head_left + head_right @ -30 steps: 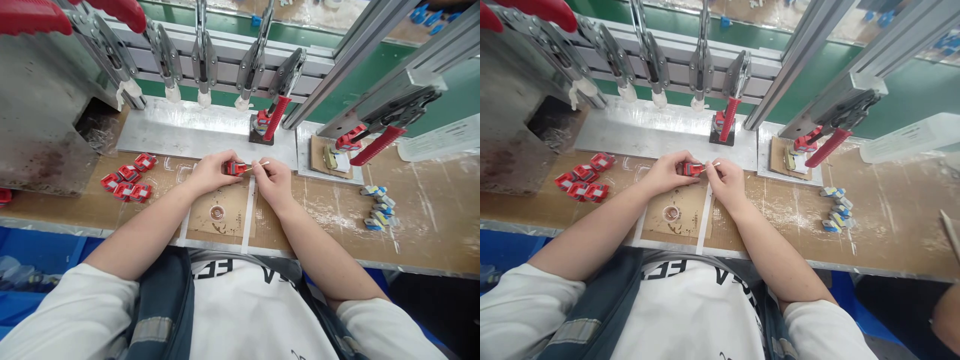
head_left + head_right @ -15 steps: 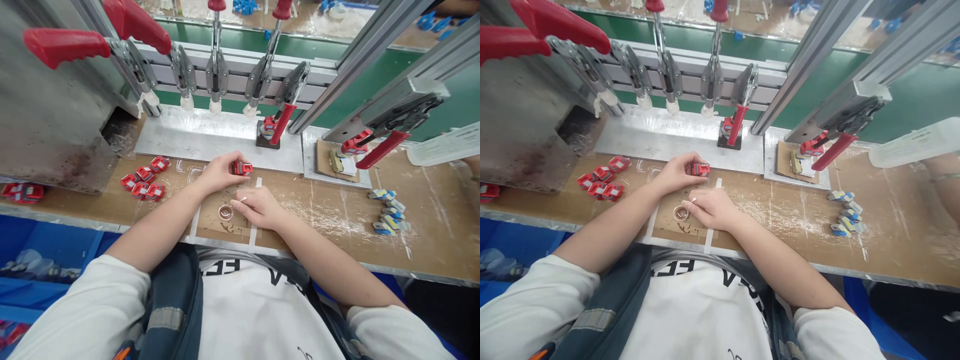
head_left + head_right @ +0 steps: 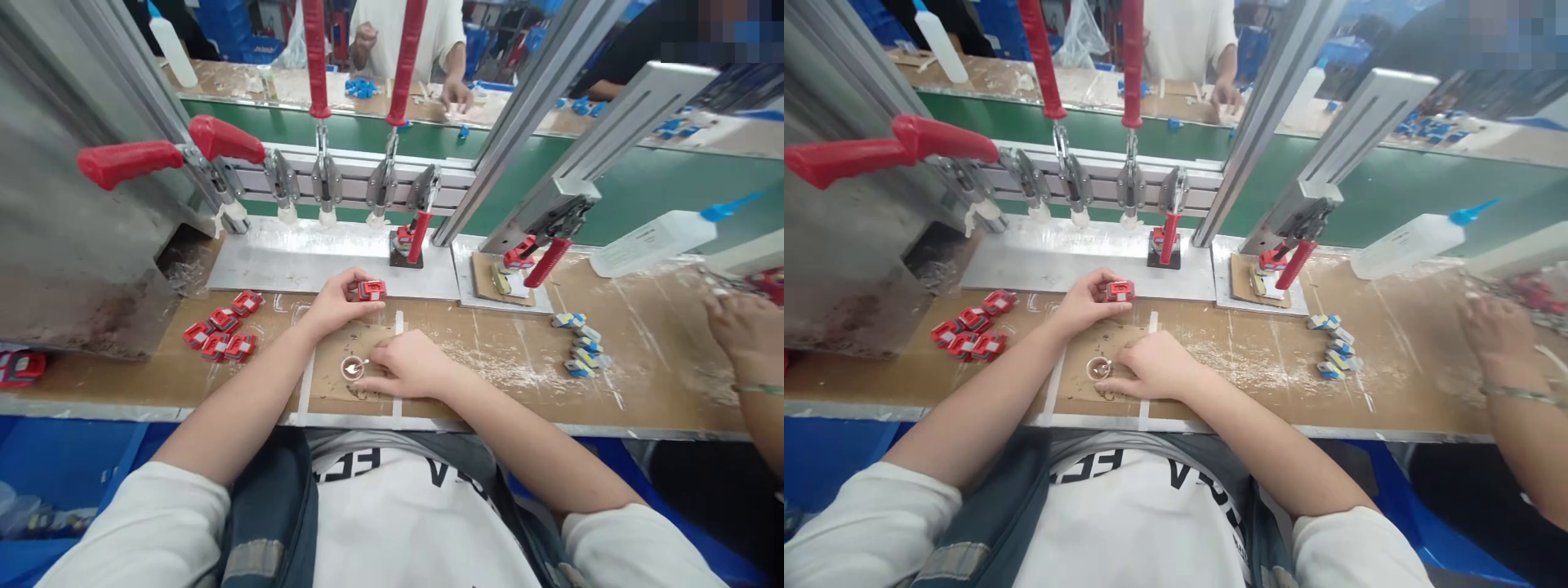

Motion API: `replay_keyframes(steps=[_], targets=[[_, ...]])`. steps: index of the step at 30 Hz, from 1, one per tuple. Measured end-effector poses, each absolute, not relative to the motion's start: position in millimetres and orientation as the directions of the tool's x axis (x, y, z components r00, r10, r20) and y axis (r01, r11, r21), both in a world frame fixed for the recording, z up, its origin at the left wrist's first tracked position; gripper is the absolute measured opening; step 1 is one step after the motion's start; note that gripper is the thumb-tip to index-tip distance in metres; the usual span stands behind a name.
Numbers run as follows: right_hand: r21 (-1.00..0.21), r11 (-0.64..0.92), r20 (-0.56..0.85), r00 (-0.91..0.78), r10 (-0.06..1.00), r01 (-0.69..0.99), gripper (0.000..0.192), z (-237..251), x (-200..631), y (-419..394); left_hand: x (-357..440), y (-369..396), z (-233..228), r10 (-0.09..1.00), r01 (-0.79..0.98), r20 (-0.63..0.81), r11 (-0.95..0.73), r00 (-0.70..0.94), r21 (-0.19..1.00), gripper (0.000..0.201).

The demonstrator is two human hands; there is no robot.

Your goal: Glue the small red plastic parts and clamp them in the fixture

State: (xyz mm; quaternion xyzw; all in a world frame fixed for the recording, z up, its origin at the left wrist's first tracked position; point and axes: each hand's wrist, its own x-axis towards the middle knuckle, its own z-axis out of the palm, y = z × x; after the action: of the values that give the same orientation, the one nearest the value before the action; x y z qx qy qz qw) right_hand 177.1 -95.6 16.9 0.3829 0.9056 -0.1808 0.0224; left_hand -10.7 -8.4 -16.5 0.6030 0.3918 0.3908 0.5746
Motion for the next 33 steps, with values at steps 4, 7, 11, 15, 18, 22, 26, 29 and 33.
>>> replay_keyframes(steps=[4, 7, 11, 15, 18, 22, 26, 29, 33], targets=[[-0.248, 0.551, -0.229, -0.601, 0.766, 0.797, 0.056, 28, 212, -110, -11, -12, -4, 0.945, 0.11, -0.005, -0.033, 0.328, 0.993, 0.057], [-0.221, 0.33, -0.119, -0.362, 0.925, 0.918, 0.035, 28, 271, -124, -16, -11, 2, 0.962, 0.189, -0.011, -0.042, 0.273, 0.981, 0.056], [-0.143, -0.226, 0.104, 0.242, 0.965, 0.964, 0.025, 21, 377, -154, -23, -7, 3, 0.971, 0.245, 0.028, -0.088, 0.238, 0.965, 0.053], [-0.199, -0.392, 0.168, 0.426, 0.889, 0.898, 0.025, -1, 449, -182, -22, -8, 4, 0.973, 0.28, 0.051, -0.115, 0.227, 0.953, 0.052], [-0.319, -0.273, 0.183, 0.342, 0.922, 0.908, 0.026, -21, 462, -195, -15, -10, 11, 0.968, 0.258, 0.066, -0.129, 0.241, 0.958, 0.053], [-0.42, -0.155, 0.246, 0.276, 0.929, 0.894, 0.032, -38, 456, -198, -2, -17, 30, 0.956, 0.272, 0.027, -0.111, 0.294, 0.956, 0.057], [-0.73, -0.107, 0.237, 0.397, 0.887, 0.675, 0.04, -40, 433, -184, 8, -26, 50, 0.933, 0.295, 0.004, -0.117, 0.36, 0.948, 0.065], [-0.991, -0.005, 0.056, 0.442, 0.895, 0.135, 0.052, -32, 391, -163, 16, -34, 63, 0.901, 0.27, 0.02, -0.151, 0.433, 0.951, 0.06], [-0.951, 0.03, -0.035, 0.204, 0.978, -0.309, 0.048, -11, 323, -136, 25, -43, 78, 0.847, 0.288, 0.064, -0.249, 0.528, 0.925, 0.049]])
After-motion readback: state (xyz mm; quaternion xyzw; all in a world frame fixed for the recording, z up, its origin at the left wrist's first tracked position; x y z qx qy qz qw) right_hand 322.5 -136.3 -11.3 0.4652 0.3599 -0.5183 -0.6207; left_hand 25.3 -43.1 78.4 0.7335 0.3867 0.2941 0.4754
